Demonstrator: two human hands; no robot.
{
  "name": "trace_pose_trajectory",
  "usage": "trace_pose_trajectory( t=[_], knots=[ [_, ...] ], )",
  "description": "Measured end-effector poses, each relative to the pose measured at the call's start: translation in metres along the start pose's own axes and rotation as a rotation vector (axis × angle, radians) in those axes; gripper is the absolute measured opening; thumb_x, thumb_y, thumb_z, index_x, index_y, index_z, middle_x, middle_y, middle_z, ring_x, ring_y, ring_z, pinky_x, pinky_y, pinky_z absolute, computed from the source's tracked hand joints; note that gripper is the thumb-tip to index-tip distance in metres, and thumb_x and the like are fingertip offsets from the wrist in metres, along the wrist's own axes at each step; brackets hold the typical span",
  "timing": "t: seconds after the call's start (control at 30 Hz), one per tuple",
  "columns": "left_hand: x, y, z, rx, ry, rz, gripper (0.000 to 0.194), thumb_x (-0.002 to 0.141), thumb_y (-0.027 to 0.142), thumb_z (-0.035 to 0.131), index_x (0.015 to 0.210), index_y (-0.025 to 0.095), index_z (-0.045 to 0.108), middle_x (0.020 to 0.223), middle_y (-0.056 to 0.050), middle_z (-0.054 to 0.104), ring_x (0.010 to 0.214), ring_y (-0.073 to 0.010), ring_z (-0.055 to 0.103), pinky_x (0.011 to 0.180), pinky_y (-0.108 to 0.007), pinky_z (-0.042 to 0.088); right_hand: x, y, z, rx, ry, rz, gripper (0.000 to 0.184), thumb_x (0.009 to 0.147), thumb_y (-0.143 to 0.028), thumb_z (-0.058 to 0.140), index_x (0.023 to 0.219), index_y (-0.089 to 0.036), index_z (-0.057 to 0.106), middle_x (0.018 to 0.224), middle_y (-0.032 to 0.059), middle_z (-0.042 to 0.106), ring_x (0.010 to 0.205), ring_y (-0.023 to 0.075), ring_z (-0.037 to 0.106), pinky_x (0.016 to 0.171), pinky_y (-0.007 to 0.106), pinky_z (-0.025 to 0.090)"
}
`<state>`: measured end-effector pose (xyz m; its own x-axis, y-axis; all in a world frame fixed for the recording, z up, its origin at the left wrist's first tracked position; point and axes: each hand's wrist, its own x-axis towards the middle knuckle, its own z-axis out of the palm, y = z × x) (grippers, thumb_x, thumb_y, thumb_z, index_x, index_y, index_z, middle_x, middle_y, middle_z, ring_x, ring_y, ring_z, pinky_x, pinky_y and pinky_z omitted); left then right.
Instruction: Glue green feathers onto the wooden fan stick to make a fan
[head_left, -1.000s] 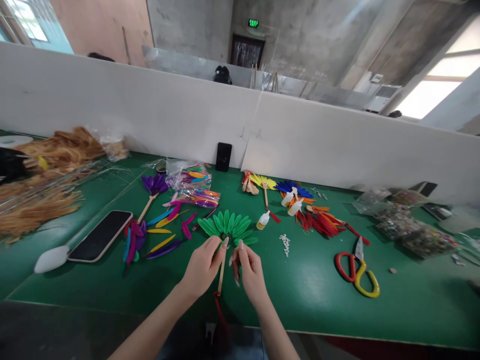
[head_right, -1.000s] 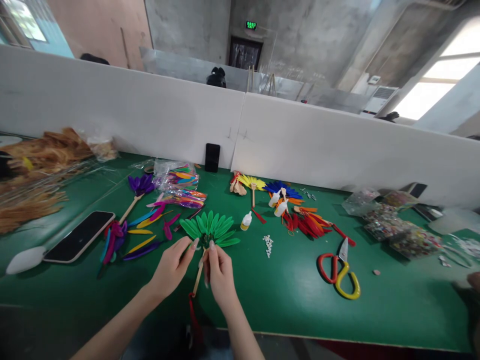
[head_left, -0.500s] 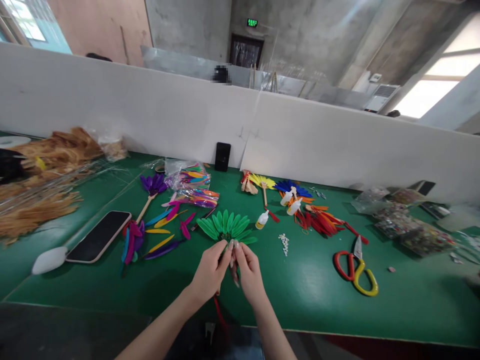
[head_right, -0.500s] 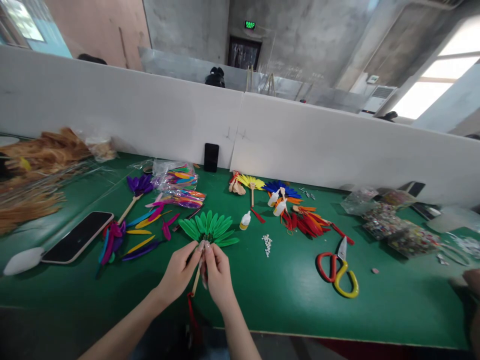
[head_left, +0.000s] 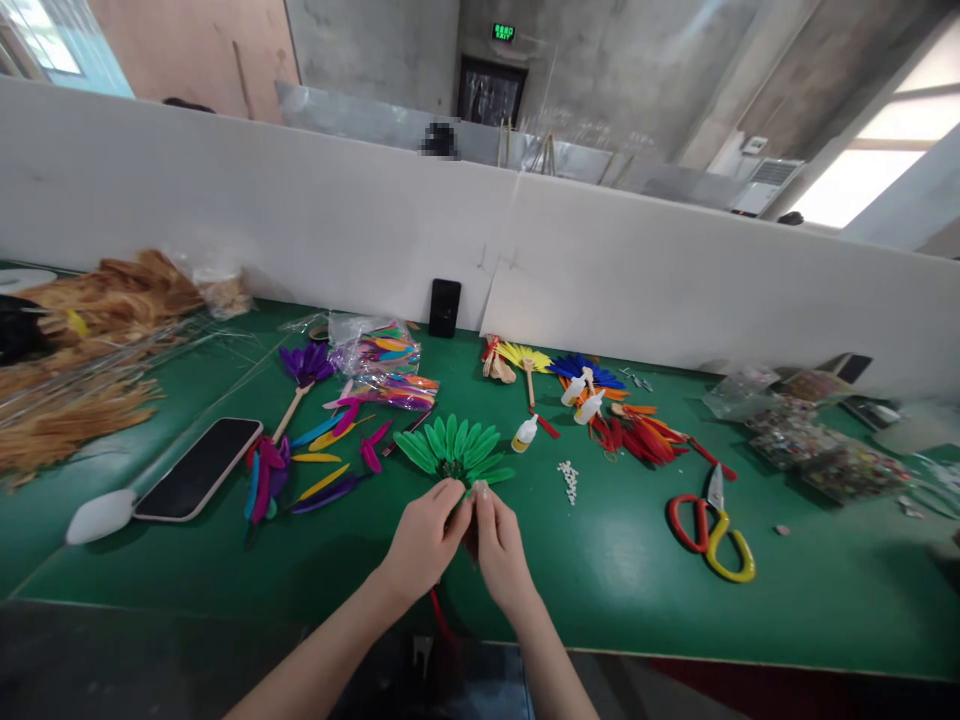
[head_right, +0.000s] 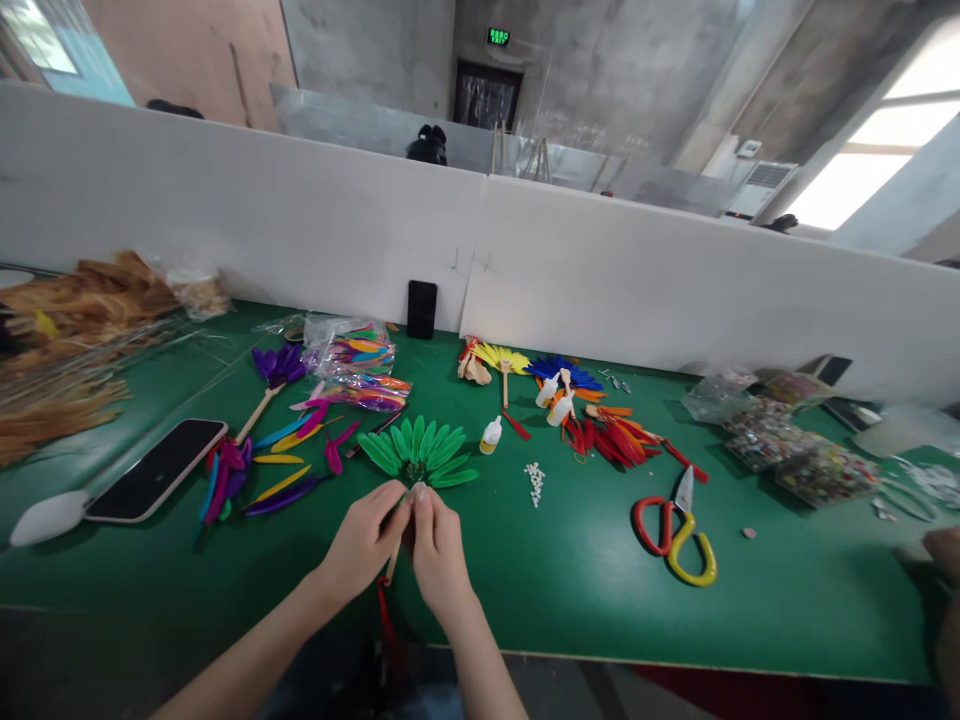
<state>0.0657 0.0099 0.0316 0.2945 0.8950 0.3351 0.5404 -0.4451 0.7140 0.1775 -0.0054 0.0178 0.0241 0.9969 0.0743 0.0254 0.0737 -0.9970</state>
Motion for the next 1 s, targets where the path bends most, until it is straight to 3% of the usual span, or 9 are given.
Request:
trace_pose_trajectory(
  t=[0.2, 0.47, 0.77, 0.9, 1.0],
  knots=[
    [0.002, -0.002, -0.003, -0.035, -0.050, -0.040, 0.025, 0.090, 0.025, 0.035, 0.066, 0.018, 0.038, 0.066, 0.001, 0.045, 0.060, -0.0123, 0.045, 0.055, -0.022, 0.034, 0.001, 0.001, -0.004, 0.064, -0.119, 0.012, 0.035, 0.088, -0.045, 0.043, 0.063, -0.020, 0.040, 0.048, -0.0079, 0.032, 0.039, 0.0058, 0.028, 0.037, 0.019, 0.023],
    [0.002, 0.006, -0.004, -0.209, -0.039, -0.129, 0.031, 0.090, 0.028, 0.036, 0.061, 0.019, 0.030, 0.056, 0.005, 0.034, 0.051, -0.0095, 0.034, 0.049, -0.021, 0.029, 0.003, 0.000, -0.002, 0.205, -0.139, -0.001, 0.039, 0.089, -0.043, 0.043, 0.059, -0.019, 0.039, 0.042, -0.0090, 0.035, 0.032, 0.0029, 0.028, 0.031, 0.016, 0.021],
    [0.003, -0.011, -0.010, 0.112, 0.025, 0.003, 0.023, 0.090, 0.025, 0.034, 0.068, 0.019, 0.038, 0.063, 0.003, 0.042, 0.054, -0.0117, 0.043, 0.051, -0.023, 0.029, 0.003, 0.007, -0.001, 0.204, -0.099, 0.057, 0.041, 0.087, -0.049, 0.042, 0.061, -0.018, 0.041, 0.043, -0.0093, 0.034, 0.030, 0.0020, 0.027, 0.029, 0.014, 0.019],
    [0.006, -0.017, -0.018, 0.040, 0.064, -0.067, 0.027, 0.092, 0.029, 0.034, 0.067, 0.019, 0.037, 0.060, 0.004, 0.039, 0.054, -0.0113, 0.042, 0.053, -0.022, 0.030, 0.004, 0.006, -0.004, 0.163, -0.088, 0.050, 0.042, 0.089, -0.050, 0.037, 0.063, -0.018, 0.044, 0.044, -0.0079, 0.036, 0.031, 0.0032, 0.029, 0.030, 0.016, 0.021],
    [0.005, -0.014, -0.018, -0.042, -0.002, -0.094, 0.031, 0.093, 0.032, 0.033, 0.065, 0.019, 0.035, 0.059, 0.004, 0.038, 0.053, -0.0111, 0.042, 0.053, -0.022, 0.031, 0.004, 0.007, -0.004, 0.119, -0.116, 0.023, 0.043, 0.092, -0.049, 0.030, 0.066, -0.018, 0.045, 0.047, -0.0066, 0.037, 0.035, 0.0051, 0.032, 0.034, 0.017, 0.025]
  ],
)
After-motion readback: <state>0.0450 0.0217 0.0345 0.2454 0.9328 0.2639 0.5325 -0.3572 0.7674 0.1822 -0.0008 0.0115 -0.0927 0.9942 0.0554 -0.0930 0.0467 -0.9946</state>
